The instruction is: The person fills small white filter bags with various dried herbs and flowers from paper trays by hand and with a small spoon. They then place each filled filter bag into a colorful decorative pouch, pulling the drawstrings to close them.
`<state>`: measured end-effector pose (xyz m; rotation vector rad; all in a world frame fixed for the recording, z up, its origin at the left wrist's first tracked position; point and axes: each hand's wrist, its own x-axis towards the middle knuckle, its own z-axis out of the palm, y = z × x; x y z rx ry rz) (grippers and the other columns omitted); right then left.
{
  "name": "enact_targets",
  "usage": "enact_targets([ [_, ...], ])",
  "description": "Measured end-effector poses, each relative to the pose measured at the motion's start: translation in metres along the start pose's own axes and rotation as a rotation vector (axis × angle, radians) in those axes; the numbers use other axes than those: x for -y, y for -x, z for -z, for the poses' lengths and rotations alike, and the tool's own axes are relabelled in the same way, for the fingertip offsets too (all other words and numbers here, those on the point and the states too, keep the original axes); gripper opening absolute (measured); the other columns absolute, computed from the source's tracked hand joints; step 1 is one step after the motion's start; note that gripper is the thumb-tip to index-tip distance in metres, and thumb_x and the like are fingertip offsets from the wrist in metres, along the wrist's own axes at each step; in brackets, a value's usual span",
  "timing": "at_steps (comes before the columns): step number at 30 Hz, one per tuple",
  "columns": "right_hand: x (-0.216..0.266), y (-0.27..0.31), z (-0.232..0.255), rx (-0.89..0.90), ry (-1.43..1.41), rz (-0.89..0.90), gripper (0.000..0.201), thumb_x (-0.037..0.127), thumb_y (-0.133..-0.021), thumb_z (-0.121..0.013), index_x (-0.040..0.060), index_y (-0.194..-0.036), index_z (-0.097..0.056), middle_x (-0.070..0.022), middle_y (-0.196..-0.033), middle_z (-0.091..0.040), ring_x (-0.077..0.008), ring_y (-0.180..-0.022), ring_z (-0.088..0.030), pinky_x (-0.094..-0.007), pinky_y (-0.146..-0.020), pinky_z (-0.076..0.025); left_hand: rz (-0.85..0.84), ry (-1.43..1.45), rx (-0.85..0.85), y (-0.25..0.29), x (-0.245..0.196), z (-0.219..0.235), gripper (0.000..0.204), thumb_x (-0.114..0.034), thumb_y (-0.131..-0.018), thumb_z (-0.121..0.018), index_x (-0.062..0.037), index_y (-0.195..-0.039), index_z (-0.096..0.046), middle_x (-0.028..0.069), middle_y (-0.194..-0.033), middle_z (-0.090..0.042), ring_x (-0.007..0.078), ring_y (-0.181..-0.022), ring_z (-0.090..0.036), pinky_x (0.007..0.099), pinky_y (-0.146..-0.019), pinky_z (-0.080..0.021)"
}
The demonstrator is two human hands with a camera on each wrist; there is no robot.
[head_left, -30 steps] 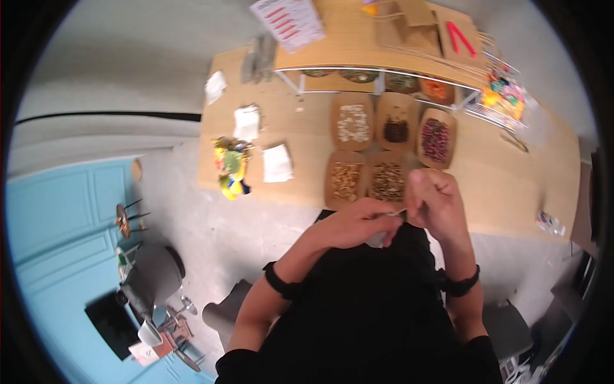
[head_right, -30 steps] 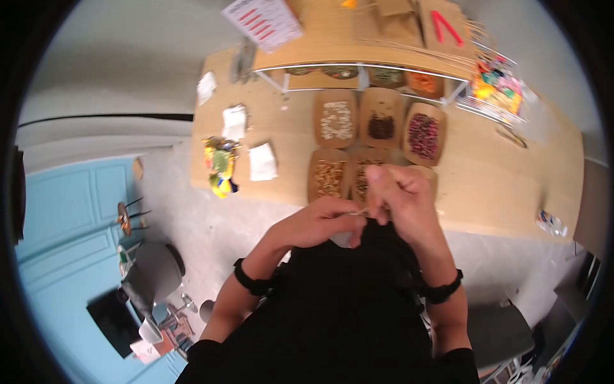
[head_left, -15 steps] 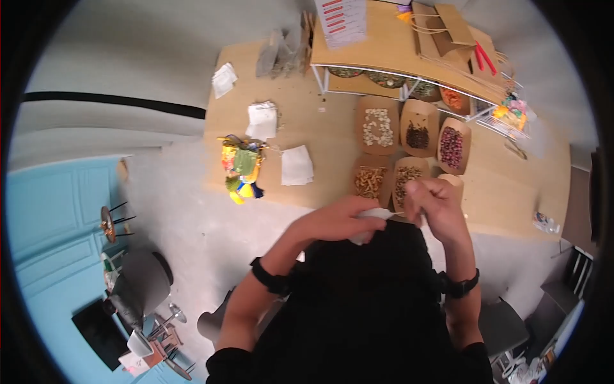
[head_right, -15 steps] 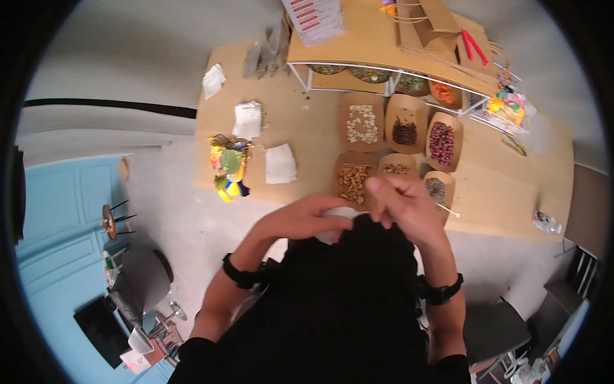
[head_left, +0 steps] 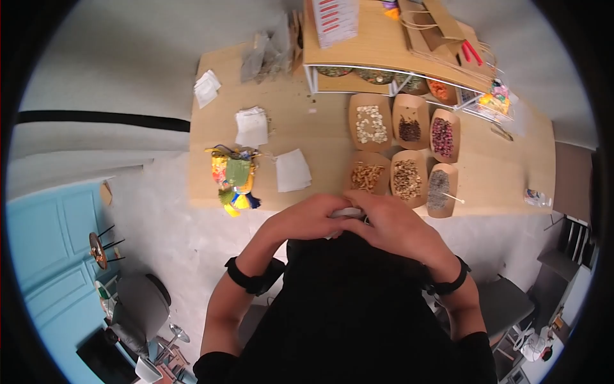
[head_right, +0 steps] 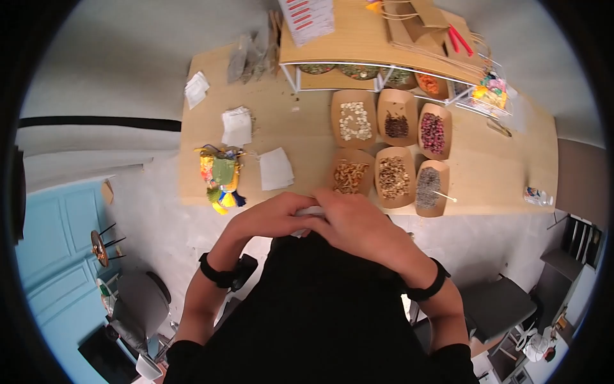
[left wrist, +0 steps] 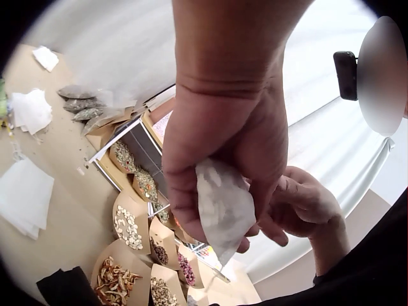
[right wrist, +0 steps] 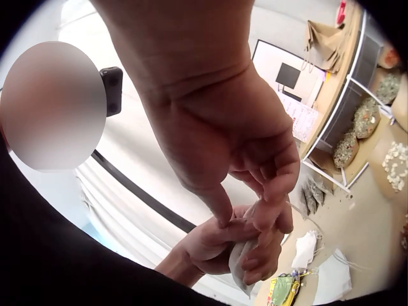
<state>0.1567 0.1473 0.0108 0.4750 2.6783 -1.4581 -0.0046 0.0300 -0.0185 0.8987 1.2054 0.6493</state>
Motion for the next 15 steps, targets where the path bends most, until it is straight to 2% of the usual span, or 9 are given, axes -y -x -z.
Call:
enact_targets([
  [1,0.002,-0.003,0.0,0.01,-0.012,0.013,0.039,0.024,-0.087,-0.07,0.0064,-0.119,-0.058,-0.0137,-0.081,-0.063,-0.0254,-0.063,-0.058,-0.0333,-0.062,-0.046,0.029,-0.038,0.016,0.003,0.001,0.004,0.027,-0.028,-0.094,-0.057,-0.0024,-0.102,-0.063,0.0,-0.074,-0.061,0.0089,-0.071,-0.056,0.0258,-0.064,-0.046],
  [3,0.012,-0.009,0.004,0.13,-0.122,-0.208,0.037,0.023,-0.087,-0.069,0.0057,-0.118,-0.06,-0.0119,-0.074,-0.062,-0.0214,-0.062,-0.058,-0.033,-0.06,-0.045,0.044,-0.026,0.051,0.006,0.007,0.011,0.027,-0.027,-0.093,-0.059,-0.0028,-0.103,-0.064,0.0,-0.075,-0.061,0.0091,-0.07,-0.056,0.0257,-0.064,-0.046],
  [4,0.011,-0.012,0.005,0.14,-0.131,-0.203,0.037,0.023,-0.087,-0.069,0.0057,-0.118,-0.06,-0.0119,-0.074,-0.062,-0.0214,-0.062,-0.058,-0.033,-0.06,-0.045,0.041,-0.017,0.106,0.006,0.008,0.014,0.027,-0.027,-0.092,-0.061,-0.0032,-0.104,-0.064,-0.0001,-0.075,-0.061,0.0093,-0.07,-0.057,0.0256,-0.064,-0.047],
  [6,0.011,-0.018,0.005,0.176,-0.193,-0.337,0.033,0.026,-0.087,-0.066,-0.0006,-0.107,-0.063,-0.0176,-0.074,-0.065,-0.0335,-0.068,-0.064,-0.0394,-0.064,-0.049,0.082,0.05,0.108,0.012,0.009,0.018,0.028,-0.027,-0.09,-0.065,-0.0035,-0.104,-0.063,-0.0003,-0.074,-0.061,0.0096,-0.069,-0.058,0.0251,-0.066,-0.048],
  [7,0.015,-0.022,0.006,0.187,-0.136,-0.364,0.03,0.026,-0.085,-0.069,-0.0006,-0.099,-0.067,-0.0161,-0.067,-0.063,-0.0298,-0.062,-0.063,-0.0363,-0.06,-0.047,0.056,0.114,0.111,0.013,0.01,0.021,0.028,-0.026,-0.089,-0.066,-0.0038,-0.105,-0.063,0.0001,-0.076,-0.062,0.0096,-0.07,-0.059,0.0249,-0.066,-0.048],
  [10,0.004,-0.024,0.0,0.21,-0.085,-0.332,0.026,0.025,-0.084,-0.07,-0.0003,-0.091,-0.068,-0.0161,-0.065,-0.061,-0.0308,-0.061,-0.062,-0.0377,-0.059,-0.047,0.033,0.197,0.115,0.011,0.027,0.029,0.031,-0.025,-0.088,-0.067,-0.004,-0.109,-0.061,0.0017,-0.082,-0.065,0.0102,-0.073,-0.061,0.0249,-0.068,-0.049],
  [13,-0.005,-0.022,0.005,0.26,-0.14,-0.404,0.024,0.023,-0.082,-0.072,-0.0007,-0.084,-0.068,-0.017,-0.066,-0.061,-0.0319,-0.06,-0.061,-0.0391,-0.058,-0.047,0.009,0.274,0.088,-0.007,0.066,0.025,0.037,-0.027,-0.088,-0.067,-0.0031,-0.115,-0.058,0.0045,-0.092,-0.066,0.0121,-0.076,-0.063,0.0255,-0.07,-0.051],
  [14,-0.007,-0.017,0.009,0.252,-0.129,-0.422,0.024,0.023,-0.082,-0.072,-0.0007,-0.084,-0.068,-0.017,-0.066,-0.061,-0.0319,-0.06,-0.061,-0.0391,-0.058,-0.047,0.021,0.327,0.039,-0.009,0.067,0.028,0.04,-0.028,-0.089,-0.067,-0.0023,-0.117,-0.056,0.006,-0.097,-0.067,0.0134,-0.077,-0.064,0.0259,-0.071,-0.051],
  [15,-0.009,-0.01,0.013,0.167,-0.08,-0.363,0.024,0.022,-0.082,-0.073,-0.0013,-0.082,-0.066,-0.0172,-0.066,-0.061,-0.0318,-0.06,-0.06,-0.0394,-0.058,-0.047,0.148,0.393,0.011,-0.011,0.066,0.032,0.041,-0.033,-0.091,-0.064,-0.0013,-0.116,-0.055,0.0072,-0.101,-0.066,0.0159,-0.079,-0.065,0.0287,-0.071,-0.052],
])
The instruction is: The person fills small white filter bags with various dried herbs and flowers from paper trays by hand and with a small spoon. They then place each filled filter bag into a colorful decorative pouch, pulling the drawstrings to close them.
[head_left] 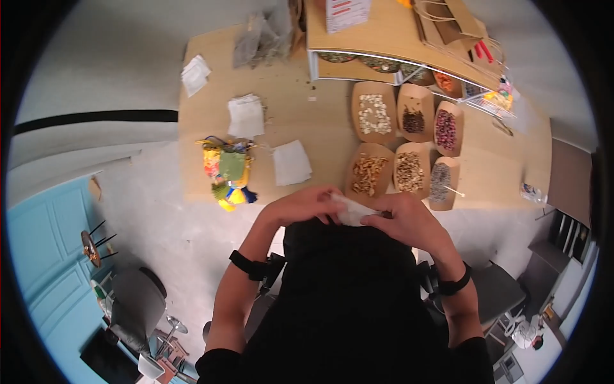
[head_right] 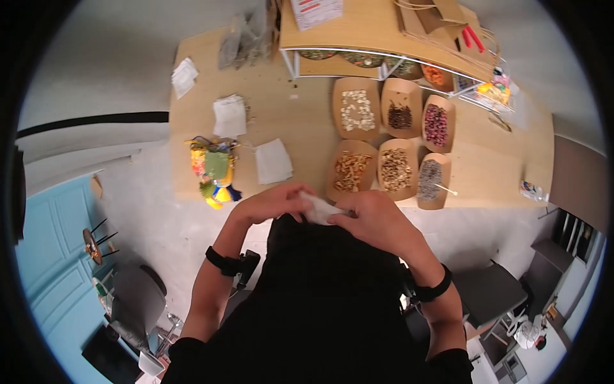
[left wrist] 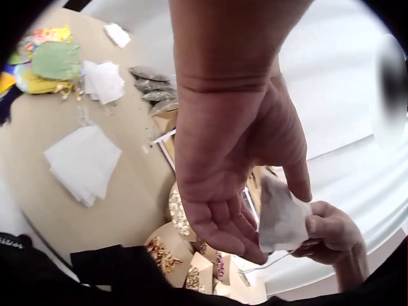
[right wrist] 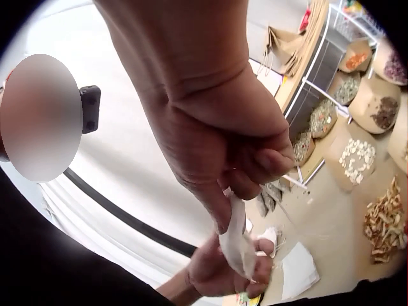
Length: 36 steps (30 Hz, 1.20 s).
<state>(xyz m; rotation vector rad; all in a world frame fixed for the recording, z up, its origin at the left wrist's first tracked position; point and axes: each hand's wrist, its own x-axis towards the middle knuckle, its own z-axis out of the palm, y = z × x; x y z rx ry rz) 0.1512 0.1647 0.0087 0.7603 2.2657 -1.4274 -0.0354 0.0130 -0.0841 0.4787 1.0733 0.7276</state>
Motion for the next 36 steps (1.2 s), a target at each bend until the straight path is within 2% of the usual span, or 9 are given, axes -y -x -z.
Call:
enact_targets([
  [1,-0.004,0.007,0.003,-0.087,0.04,0.061,0.025,0.021,-0.081,-0.073,-0.0019,-0.08,-0.065,-0.0175,-0.066,-0.06,-0.0317,-0.059,-0.06,-0.0397,-0.058,-0.047,-0.005,0.003,0.019,-0.015,0.015,0.003,0.041,-0.033,-0.091,-0.064,-0.0013,-0.116,-0.055,0.0072,-0.101,-0.066,0.0159,-0.079,-0.065,0.0287,-0.071,-0.052],
  [3,-0.018,0.022,0.013,-0.187,0.058,0.052,0.025,0.02,-0.081,-0.074,-0.0024,-0.079,-0.063,-0.0168,-0.066,-0.059,-0.0304,-0.059,-0.059,-0.0389,-0.058,-0.046,0.014,-0.354,-0.5,-0.055,0.066,0.01,0.049,-0.038,-0.092,-0.06,0.0036,-0.117,-0.053,0.0195,-0.099,-0.066,0.0306,-0.091,-0.066,0.0391,-0.08,-0.052],
  [9,-0.05,0.067,0.049,-0.42,0.038,-0.108,0.024,0.015,-0.083,-0.074,-0.0038,-0.081,-0.058,-0.0136,-0.066,-0.054,-0.0224,-0.055,-0.052,-0.0344,-0.055,-0.044,0.029,-0.573,-0.6,-0.115,0.085,-0.013,0.038,-0.031,-0.093,-0.054,0.0038,-0.107,-0.057,0.0265,-0.094,-0.066,0.0433,-0.095,-0.063,0.0476,-0.082,-0.049],
  [12,-0.075,0.081,0.053,-0.521,-0.073,-0.183,0.026,0.014,-0.084,-0.073,-0.0049,-0.079,-0.056,-0.011,-0.065,-0.049,-0.0163,-0.057,-0.04,-0.0316,-0.056,-0.04,0.001,-0.464,-0.626,-0.142,0.116,-0.014,0.034,-0.028,-0.093,-0.054,0.0023,-0.108,-0.058,0.0245,-0.094,-0.067,0.0408,-0.091,-0.065,0.0473,-0.08,-0.05],
  [22,-0.104,0.092,0.064,-0.527,-0.067,-0.037,0.018,0.008,-0.085,-0.069,-0.0044,-0.081,-0.056,-0.0074,-0.069,-0.048,-0.0141,-0.065,-0.042,-0.0294,-0.061,-0.039,-0.059,-0.326,-0.782,-0.125,0.132,-0.008,0.028,-0.022,-0.093,-0.053,0.0014,-0.104,-0.061,0.021,-0.086,-0.069,0.0354,-0.077,-0.068,0.0421,-0.071,-0.052],
  [26,-0.096,0.087,0.063,-0.48,-0.173,-0.076,0.015,0.006,-0.087,-0.067,-0.0048,-0.084,-0.057,-0.0049,-0.071,-0.05,-0.011,-0.068,-0.043,-0.0269,-0.064,-0.04,-0.149,-0.539,-1.34,-0.049,0.14,0.046,0.018,-0.02,-0.088,-0.064,-0.0075,-0.102,-0.063,0.0093,-0.072,-0.066,0.0223,-0.066,-0.066,0.0363,-0.063,-0.052],
  [28,-0.093,0.085,0.061,-0.46,-0.207,-0.121,0.015,0.007,-0.088,-0.066,-0.0054,-0.085,-0.057,-0.0026,-0.072,-0.052,-0.0094,-0.069,-0.043,-0.0262,-0.065,-0.04,-0.214,-0.608,-1.567,-0.008,0.147,0.08,0.041,-0.023,-0.083,-0.072,0.001,-0.113,-0.059,0.0199,-0.104,-0.062,0.0342,-0.098,-0.06,0.0417,-0.086,-0.049],
  [30,-0.086,0.082,0.056,-0.458,-0.235,-0.152,0.014,0.008,-0.089,-0.065,-0.0036,-0.086,-0.058,0.0004,-0.073,-0.052,-0.0074,-0.07,-0.043,-0.0248,-0.065,-0.039,0.011,-0.809,-1.654,0.02,0.133,0.097,0.08,-0.033,-0.075,-0.079,0.0021,-0.135,-0.04,0.0253,-0.133,-0.044,0.0412,-0.123,-0.042,0.0495,-0.102,-0.037],
  [36,-0.074,0.07,0.034,-0.489,-0.288,-0.18,0.016,0.007,-0.087,-0.067,-0.0034,-0.081,-0.056,0.0006,-0.072,-0.05,-0.006,-0.068,-0.043,-0.0232,-0.062,-0.038,0.12,-0.92,-1.49,0.024,0.146,0.134,0.105,-0.035,-0.07,-0.082,-0.0013,-0.148,-0.019,0.0247,-0.143,-0.034,0.0419,-0.131,-0.036,0.0503,-0.106,-0.035],
])
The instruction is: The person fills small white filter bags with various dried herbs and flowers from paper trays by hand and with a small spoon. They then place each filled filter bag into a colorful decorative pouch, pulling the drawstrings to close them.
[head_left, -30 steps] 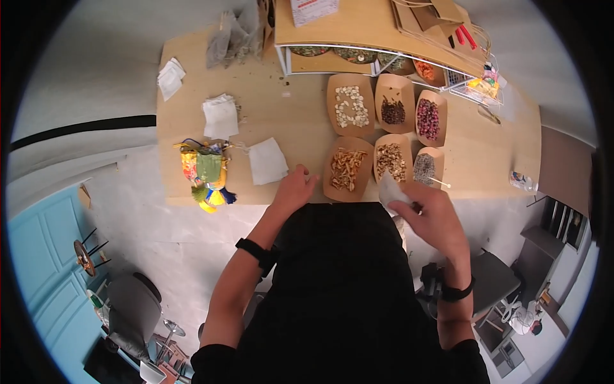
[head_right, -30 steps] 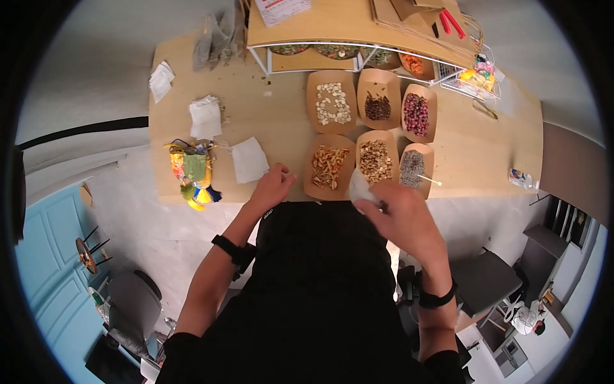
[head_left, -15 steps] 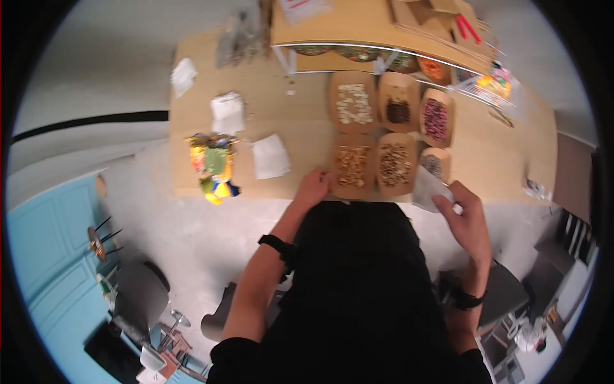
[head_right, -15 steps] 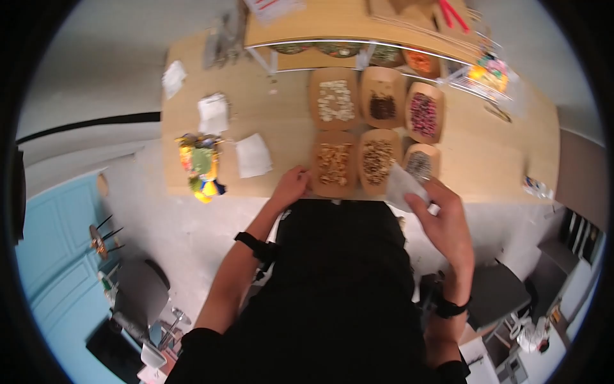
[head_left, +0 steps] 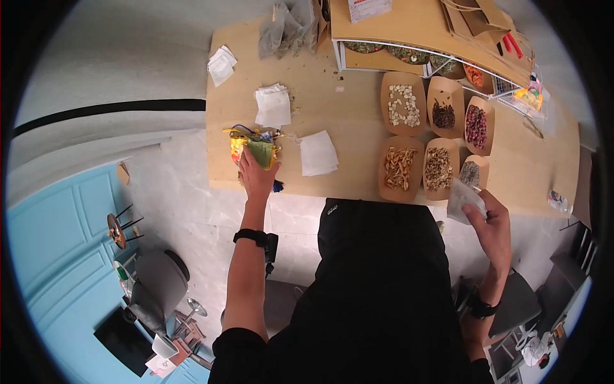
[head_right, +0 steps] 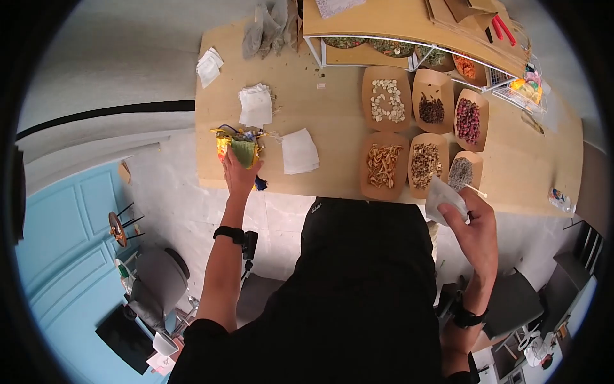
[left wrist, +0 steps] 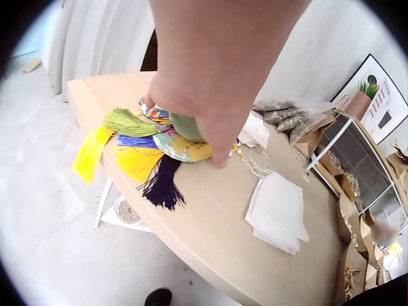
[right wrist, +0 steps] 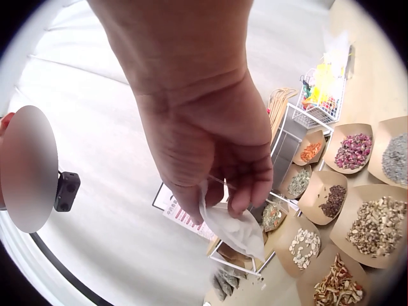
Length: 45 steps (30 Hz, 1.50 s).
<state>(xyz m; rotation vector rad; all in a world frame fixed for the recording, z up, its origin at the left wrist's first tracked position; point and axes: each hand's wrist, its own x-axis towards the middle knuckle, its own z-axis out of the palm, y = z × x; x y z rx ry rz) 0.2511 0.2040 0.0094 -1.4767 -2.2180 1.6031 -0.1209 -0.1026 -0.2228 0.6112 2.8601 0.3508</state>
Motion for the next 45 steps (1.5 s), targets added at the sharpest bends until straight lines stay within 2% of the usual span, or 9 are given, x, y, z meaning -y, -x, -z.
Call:
enact_targets([
  [8,0.005,0.007,-0.026,0.015,-0.057,-0.081,0.014,0.007,-0.086,-0.069,-0.0008,-0.081,-0.058,0.0036,-0.071,-0.052,-0.0041,-0.067,-0.045,-0.0227,-0.06,-0.038,0.01,0.151,-0.005,0.0,-0.007,0.021,0.096,-0.023,-0.073,-0.079,0.0002,-0.147,-0.023,0.0244,-0.133,-0.039,0.0423,-0.124,-0.041,0.0472,-0.105,-0.038],
  [14,0.018,0.001,-0.033,0.011,-0.061,-0.016,0.014,0.007,-0.085,-0.069,-0.0008,-0.08,-0.058,0.003,-0.068,-0.051,-0.0052,-0.064,-0.045,-0.0237,-0.058,-0.038,-0.177,0.349,-0.108,0.049,-0.042,0.081,0.087,-0.008,-0.072,-0.077,0.0009,-0.144,-0.029,0.0221,-0.128,-0.041,0.0385,-0.117,-0.046,0.043,-0.095,-0.046],
  [17,0.032,-0.004,-0.038,0.075,-0.079,0.179,0.014,0.006,-0.082,-0.072,0.0004,-0.079,-0.06,-0.0003,-0.066,-0.049,-0.0069,-0.063,-0.046,-0.0247,-0.057,-0.037,-0.383,0.41,0.021,0.085,-0.094,0.114,0.086,-0.003,-0.07,-0.08,-0.0019,-0.141,-0.033,0.0181,-0.129,-0.041,0.031,-0.118,-0.049,0.0362,-0.086,-0.054],
  [22,0.059,-0.01,-0.052,0.018,-0.267,0.643,0.009,0.001,-0.081,-0.072,-0.0004,-0.082,-0.063,-0.0073,-0.083,-0.065,-0.0158,-0.068,-0.06,-0.0277,-0.059,-0.046,-0.583,0.516,0.155,0.119,-0.166,0.13,0.084,-0.003,-0.065,-0.081,-0.0018,-0.137,-0.038,0.0195,-0.129,-0.043,0.0354,-0.117,-0.048,0.0384,-0.091,-0.049],
  [28,0.043,-0.002,-0.041,-0.037,-0.191,0.719,0.012,0.002,-0.081,-0.073,-0.001,-0.085,-0.062,-0.0092,-0.088,-0.064,-0.0223,-0.07,-0.063,-0.0314,-0.061,-0.05,-0.641,0.595,0.256,0.141,-0.223,0.129,0.084,-0.003,-0.065,-0.08,-0.0015,-0.137,-0.037,0.0197,-0.129,-0.043,0.0371,-0.118,-0.048,0.0394,-0.094,-0.048],
  [32,0.023,0.003,-0.029,-0.099,-0.156,0.738,0.011,0.003,-0.082,-0.072,-0.001,-0.087,-0.062,-0.0094,-0.086,-0.063,-0.0207,-0.066,-0.061,-0.0301,-0.06,-0.048,-0.674,0.615,0.306,0.148,-0.24,0.116,0.083,-0.004,-0.066,-0.081,-0.0008,-0.136,-0.037,0.0207,-0.129,-0.042,0.039,-0.118,-0.047,0.0411,-0.096,-0.047],
  [37,0.012,0.014,-0.014,0.0,-0.33,0.282,0.011,0.006,-0.086,-0.068,-0.0024,-0.087,-0.062,-0.0076,-0.073,-0.057,-0.0128,-0.062,-0.053,-0.0283,-0.059,-0.044,-0.723,0.585,0.323,0.159,-0.273,0.105,0.083,-0.007,-0.066,-0.084,-0.0012,-0.134,-0.037,0.0186,-0.127,-0.044,0.0342,-0.115,-0.051,0.0403,-0.09,-0.05],
  [41,0.006,0.016,-0.011,0.017,-0.363,0.262,0.012,0.007,-0.086,-0.068,-0.0025,-0.085,-0.061,-0.0062,-0.069,-0.055,-0.0101,-0.062,-0.051,-0.0282,-0.058,-0.044,-0.728,0.534,0.439,0.163,-0.283,0.098,0.074,-0.011,-0.069,-0.082,0.0006,-0.128,-0.038,0.0192,-0.118,-0.049,0.0333,-0.111,-0.054,0.0396,-0.09,-0.047],
  [45,0.001,0.017,-0.005,-0.01,-0.226,0.401,0.012,0.005,-0.083,-0.069,-0.0026,-0.083,-0.06,-0.0105,-0.073,-0.057,-0.0215,-0.064,-0.057,-0.033,-0.059,-0.045,-0.707,0.566,0.514,0.165,-0.281,0.099,0.067,-0.012,-0.07,-0.08,0.0005,-0.123,-0.041,0.0187,-0.112,-0.051,0.0345,-0.105,-0.055,0.0396,-0.087,-0.047],
])
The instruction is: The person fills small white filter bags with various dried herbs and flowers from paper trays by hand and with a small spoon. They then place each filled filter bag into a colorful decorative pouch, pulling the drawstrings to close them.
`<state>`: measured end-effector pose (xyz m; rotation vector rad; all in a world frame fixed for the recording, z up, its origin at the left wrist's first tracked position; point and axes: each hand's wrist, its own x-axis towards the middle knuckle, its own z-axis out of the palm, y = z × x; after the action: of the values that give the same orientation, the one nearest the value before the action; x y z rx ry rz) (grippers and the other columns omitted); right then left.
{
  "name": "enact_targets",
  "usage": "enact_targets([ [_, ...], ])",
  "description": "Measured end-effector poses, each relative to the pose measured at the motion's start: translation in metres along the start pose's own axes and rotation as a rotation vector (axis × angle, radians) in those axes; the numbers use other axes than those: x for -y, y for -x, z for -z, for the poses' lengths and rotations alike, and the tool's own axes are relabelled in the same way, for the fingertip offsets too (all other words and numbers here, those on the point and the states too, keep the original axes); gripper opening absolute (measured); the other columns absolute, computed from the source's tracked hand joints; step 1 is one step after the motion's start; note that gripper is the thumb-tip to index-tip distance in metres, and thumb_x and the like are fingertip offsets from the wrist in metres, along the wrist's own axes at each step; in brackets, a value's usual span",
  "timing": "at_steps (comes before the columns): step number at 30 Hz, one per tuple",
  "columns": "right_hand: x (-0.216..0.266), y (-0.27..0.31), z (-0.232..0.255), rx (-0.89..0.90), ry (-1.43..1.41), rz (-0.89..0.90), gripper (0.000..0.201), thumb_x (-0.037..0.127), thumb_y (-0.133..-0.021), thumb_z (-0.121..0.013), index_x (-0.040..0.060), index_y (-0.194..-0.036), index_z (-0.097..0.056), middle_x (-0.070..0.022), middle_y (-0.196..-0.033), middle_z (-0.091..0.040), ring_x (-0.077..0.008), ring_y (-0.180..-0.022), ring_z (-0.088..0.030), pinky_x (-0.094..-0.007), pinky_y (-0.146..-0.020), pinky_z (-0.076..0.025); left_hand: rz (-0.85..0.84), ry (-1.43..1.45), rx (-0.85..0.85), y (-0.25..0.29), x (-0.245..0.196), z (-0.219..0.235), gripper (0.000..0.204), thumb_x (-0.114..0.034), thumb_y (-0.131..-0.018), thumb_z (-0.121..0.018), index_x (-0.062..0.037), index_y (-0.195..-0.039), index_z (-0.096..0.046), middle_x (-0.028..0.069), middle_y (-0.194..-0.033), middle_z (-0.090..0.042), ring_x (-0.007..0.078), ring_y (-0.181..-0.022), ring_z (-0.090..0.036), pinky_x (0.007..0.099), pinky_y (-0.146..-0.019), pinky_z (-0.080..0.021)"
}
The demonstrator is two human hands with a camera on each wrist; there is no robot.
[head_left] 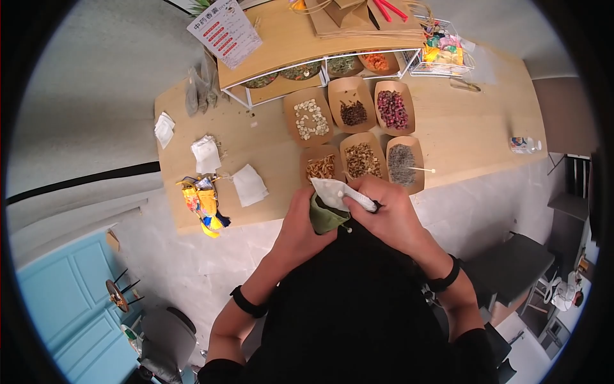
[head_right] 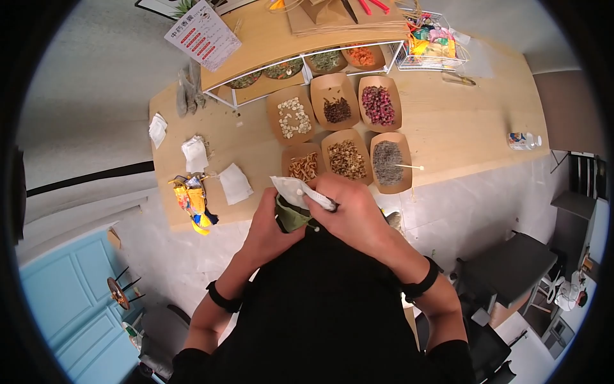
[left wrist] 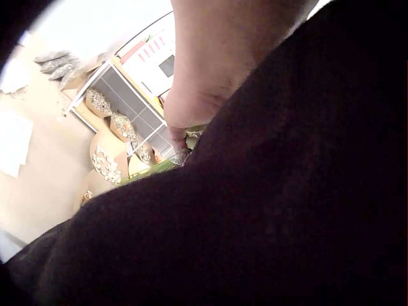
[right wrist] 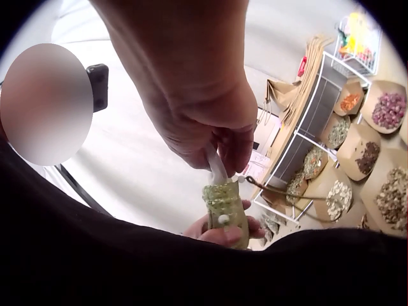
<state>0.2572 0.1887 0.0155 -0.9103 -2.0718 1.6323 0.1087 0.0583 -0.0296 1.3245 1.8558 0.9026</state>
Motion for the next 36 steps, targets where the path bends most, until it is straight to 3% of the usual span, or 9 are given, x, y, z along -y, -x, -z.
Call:
enact_targets([
  [3,0.005,0.008,0.003,-0.025,0.128,0.08,0.012,0.003,-0.082,-0.068,-0.0035,-0.082,-0.057,-0.0121,-0.077,-0.058,-0.0249,-0.066,-0.058,-0.0341,-0.061,-0.046,0.095,0.126,-0.012,0.003,0.001,-0.001,0.067,-0.011,-0.069,-0.08,0.0006,-0.122,-0.041,0.0186,-0.109,-0.051,0.0366,-0.101,-0.056,0.0409,-0.086,-0.047],
  [11,0.007,0.007,0.008,0.116,0.155,-0.082,0.013,0.003,-0.08,-0.067,-0.0037,-0.082,-0.056,-0.0132,-0.074,-0.055,-0.0265,-0.067,-0.056,-0.0352,-0.064,-0.045,-0.085,-0.109,-0.15,0.007,0.006,-0.007,0.071,-0.007,-0.062,-0.082,0.0,-0.121,-0.043,0.0192,-0.11,-0.049,0.0407,-0.102,-0.052,0.0441,-0.089,-0.046],
  [13,0.01,0.004,0.014,0.242,0.183,-0.081,0.015,0.007,-0.079,-0.068,-0.0037,-0.083,-0.059,-0.0197,-0.079,-0.06,-0.0393,-0.074,-0.061,-0.0419,-0.064,-0.048,-0.078,-0.113,-0.123,0.009,0.006,-0.009,0.071,-0.008,-0.063,-0.082,-0.0002,-0.121,-0.043,0.0195,-0.111,-0.049,0.041,-0.103,-0.052,0.0444,-0.088,-0.046],
  [24,0.004,-0.005,-0.005,0.304,0.178,-0.06,0.012,0.008,-0.08,-0.066,-0.0005,-0.086,-0.06,-0.0191,-0.073,-0.062,-0.0394,-0.07,-0.061,-0.0412,-0.063,-0.048,0.022,-0.14,-0.014,0.015,-0.005,0.009,0.07,-0.016,-0.068,-0.083,-0.001,-0.124,-0.044,0.0177,-0.116,-0.051,0.0368,-0.105,-0.057,0.0417,-0.085,-0.051],
  [27,0.007,-0.004,0.004,0.368,0.109,-0.06,0.013,0.006,-0.08,-0.067,0.0014,-0.089,-0.06,-0.0168,-0.076,-0.063,-0.0355,-0.07,-0.063,-0.0391,-0.063,-0.049,0.101,0.177,0.19,0.024,0.008,0.042,0.068,-0.02,-0.076,-0.08,-0.0013,-0.13,-0.043,0.0173,-0.12,-0.056,0.0311,-0.108,-0.06,0.0381,-0.083,-0.053],
  [29,0.014,-0.006,0.01,0.416,0.051,-0.06,0.014,0.005,-0.08,-0.068,0.0025,-0.091,-0.059,-0.0154,-0.078,-0.064,-0.0332,-0.071,-0.064,-0.0379,-0.063,-0.049,0.491,0.863,0.725,0.012,0.016,0.06,0.064,-0.023,-0.082,-0.075,-0.0013,-0.133,-0.042,0.0148,-0.121,-0.06,0.0246,-0.102,-0.065,0.0318,-0.073,-0.057],
  [30,0.019,-0.007,0.011,0.43,0.045,-0.016,0.015,0.005,-0.08,-0.068,0.0034,-0.092,-0.059,-0.0141,-0.079,-0.064,-0.0316,-0.072,-0.064,-0.0371,-0.064,-0.049,0.491,0.863,0.719,0.005,0.014,0.063,0.064,-0.023,-0.082,-0.075,-0.0013,-0.133,-0.042,0.0148,-0.121,-0.06,0.0246,-0.102,-0.065,0.0318,-0.073,-0.057],
  [32,0.028,-0.008,0.012,0.443,0.038,0.023,0.016,0.004,-0.08,-0.068,0.0043,-0.093,-0.059,-0.0128,-0.08,-0.064,-0.03,-0.072,-0.065,-0.0363,-0.065,-0.049,0.467,0.961,1.038,-0.006,0.009,0.066,0.059,-0.025,-0.085,-0.07,-0.0011,-0.132,-0.043,0.0123,-0.117,-0.062,0.0219,-0.091,-0.067,0.0277,-0.064,-0.057],
  [36,0.036,-0.011,0.01,0.56,0.082,0.107,0.015,0.003,-0.08,-0.067,0.0035,-0.094,-0.059,-0.0124,-0.081,-0.064,-0.0307,-0.075,-0.066,-0.037,-0.065,-0.05,0.437,0.83,1.177,-0.017,0.003,0.066,0.049,-0.024,-0.083,-0.071,0.0,-0.123,-0.054,0.0104,-0.108,-0.065,0.0188,-0.082,-0.067,0.0268,-0.057,-0.054],
])
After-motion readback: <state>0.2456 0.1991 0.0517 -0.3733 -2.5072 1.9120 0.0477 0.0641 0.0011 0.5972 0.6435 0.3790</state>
